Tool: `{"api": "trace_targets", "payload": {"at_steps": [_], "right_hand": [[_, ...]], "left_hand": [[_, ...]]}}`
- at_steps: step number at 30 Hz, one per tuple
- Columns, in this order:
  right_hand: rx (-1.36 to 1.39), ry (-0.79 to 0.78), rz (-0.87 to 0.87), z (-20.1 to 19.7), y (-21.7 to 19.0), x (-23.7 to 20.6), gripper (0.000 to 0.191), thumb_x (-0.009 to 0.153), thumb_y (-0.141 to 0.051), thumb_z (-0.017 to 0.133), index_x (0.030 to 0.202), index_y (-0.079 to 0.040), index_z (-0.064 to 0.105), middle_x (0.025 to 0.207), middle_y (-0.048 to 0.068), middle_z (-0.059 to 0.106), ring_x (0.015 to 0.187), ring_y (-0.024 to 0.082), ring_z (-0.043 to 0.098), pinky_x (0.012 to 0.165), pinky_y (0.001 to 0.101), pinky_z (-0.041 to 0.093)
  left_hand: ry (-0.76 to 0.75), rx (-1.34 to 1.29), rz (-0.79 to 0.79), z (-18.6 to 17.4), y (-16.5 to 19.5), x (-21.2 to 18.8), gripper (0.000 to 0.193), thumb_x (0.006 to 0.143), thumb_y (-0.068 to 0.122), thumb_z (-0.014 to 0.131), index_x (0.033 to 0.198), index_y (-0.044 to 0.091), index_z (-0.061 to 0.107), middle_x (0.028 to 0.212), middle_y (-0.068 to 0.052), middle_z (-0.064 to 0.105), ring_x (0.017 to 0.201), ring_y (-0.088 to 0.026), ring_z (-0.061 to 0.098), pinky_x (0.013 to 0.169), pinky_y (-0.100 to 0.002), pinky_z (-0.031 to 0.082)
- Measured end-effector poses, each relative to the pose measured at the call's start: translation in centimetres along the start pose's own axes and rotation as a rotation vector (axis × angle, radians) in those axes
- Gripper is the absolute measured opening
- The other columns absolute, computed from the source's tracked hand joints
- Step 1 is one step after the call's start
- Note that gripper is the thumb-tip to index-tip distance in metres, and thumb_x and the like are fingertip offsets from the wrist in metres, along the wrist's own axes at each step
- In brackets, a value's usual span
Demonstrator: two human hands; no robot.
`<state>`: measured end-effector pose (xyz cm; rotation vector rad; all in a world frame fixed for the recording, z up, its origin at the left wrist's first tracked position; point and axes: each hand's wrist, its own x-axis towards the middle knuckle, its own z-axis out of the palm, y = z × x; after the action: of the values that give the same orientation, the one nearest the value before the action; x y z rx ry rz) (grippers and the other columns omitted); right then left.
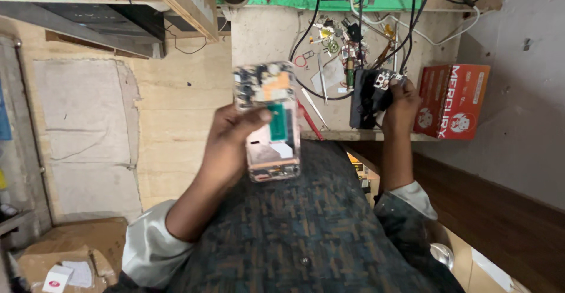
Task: The person holds a disassembled smartphone and uses a small tool to pry and adjust components inside the frame. They then carry the phone to a cluttered workbench, pick up a small board and a black component, and handle parts at the bench.
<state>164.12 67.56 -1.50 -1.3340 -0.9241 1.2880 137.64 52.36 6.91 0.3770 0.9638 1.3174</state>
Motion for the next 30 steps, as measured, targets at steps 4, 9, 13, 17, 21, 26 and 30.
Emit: {"api": "trace_targets", "payload": {"at_steps": [4, 9, 13, 17, 21, 26, 30], "right_hand": [[0.123, -0.039, 0.099, -0.3, 0.1, -0.1, 0.003, 0.098, 0.000, 0.070, 0.100, 0.001, 0.069, 0.087, 0.003, 0.069, 0.072, 0.011, 0.061, 0.066, 0.0256, 0.049], [0.146, -0.134, 0.149, -0.4, 0.9, -0.3, 0.024, 0.093, 0.008, 0.074, 0.117, 0.004, 0.070, 0.085, 0.001, 0.066, 0.075, 0.009, 0.059, 0.074, 0.0235, 0.051], [0.205, -0.189, 0.195, -0.6, 1.0, -1.0, 0.030, 0.094, 0.006, 0.071, 0.124, 0.005, 0.067, 0.094, 0.005, 0.070, 0.085, 0.013, 0.068, 0.083, 0.0277, 0.057], [0.259, -0.246, 0.193, -0.9, -0.5, -2.1, 0.027, 0.098, 0.001, 0.066, 0.124, 0.008, 0.068, 0.107, 0.011, 0.075, 0.093, 0.016, 0.071, 0.089, 0.0285, 0.058], [0.300, -0.298, 0.065, -1.2, -2.6, -3.2, 0.026, 0.099, 0.003, 0.067, 0.124, 0.008, 0.068, 0.110, 0.012, 0.074, 0.097, 0.016, 0.070, 0.091, 0.0276, 0.057], [0.214, -0.295, -0.067, -1.7, -4.7, -5.0, 0.024, 0.099, 0.002, 0.072, 0.122, 0.008, 0.070, 0.094, 0.004, 0.066, 0.080, 0.006, 0.059, 0.076, 0.0191, 0.046], [0.171, -0.367, -0.174, -1.6, -6.1, -6.4, 0.019, 0.104, 0.006, 0.074, 0.122, 0.010, 0.068, 0.096, 0.004, 0.067, 0.084, 0.005, 0.061, 0.083, 0.0172, 0.048]], "left_hand": [[0.098, -0.058, 0.046, -1.7, 1.4, -1.0, 0.035, 0.097, 0.010, 0.059, 0.123, -0.013, 0.063, 0.114, -0.028, 0.073, 0.093, -0.030, 0.077, 0.085, -0.041, 0.065], [0.179, -0.115, 0.063, -2.3, 1.7, -1.1, 0.038, 0.097, 0.010, 0.059, 0.125, -0.015, 0.060, 0.116, -0.032, 0.071, 0.093, -0.034, 0.076, 0.082, -0.045, 0.065], [0.134, -0.108, 0.064, -2.1, 0.6, -1.0, 0.036, 0.098, 0.008, 0.058, 0.125, -0.015, 0.061, 0.116, -0.031, 0.072, 0.092, -0.032, 0.076, 0.083, -0.044, 0.064], [0.084, 0.005, 0.046, -1.3, -0.9, -0.6, 0.033, 0.098, 0.008, 0.061, 0.125, -0.012, 0.065, 0.112, -0.023, 0.075, 0.092, -0.026, 0.076, 0.085, -0.038, 0.062], [-0.019, 0.158, 0.053, 0.1, -1.8, 0.0, 0.029, 0.104, 0.010, 0.064, 0.123, -0.011, 0.069, 0.107, -0.017, 0.075, 0.091, -0.018, 0.071, 0.084, -0.032, 0.058], [-0.125, 0.099, 0.009, 1.6, -0.9, -0.4, 0.031, 0.103, 0.015, 0.061, 0.124, -0.008, 0.066, 0.113, -0.016, 0.076, 0.096, -0.020, 0.074, 0.088, -0.033, 0.060], [-0.157, -0.003, -0.024, 2.8, -0.2, -0.8, 0.035, 0.102, 0.015, 0.058, 0.129, -0.007, 0.060, 0.116, -0.019, 0.074, 0.097, -0.026, 0.076, 0.087, -0.039, 0.064]]}}
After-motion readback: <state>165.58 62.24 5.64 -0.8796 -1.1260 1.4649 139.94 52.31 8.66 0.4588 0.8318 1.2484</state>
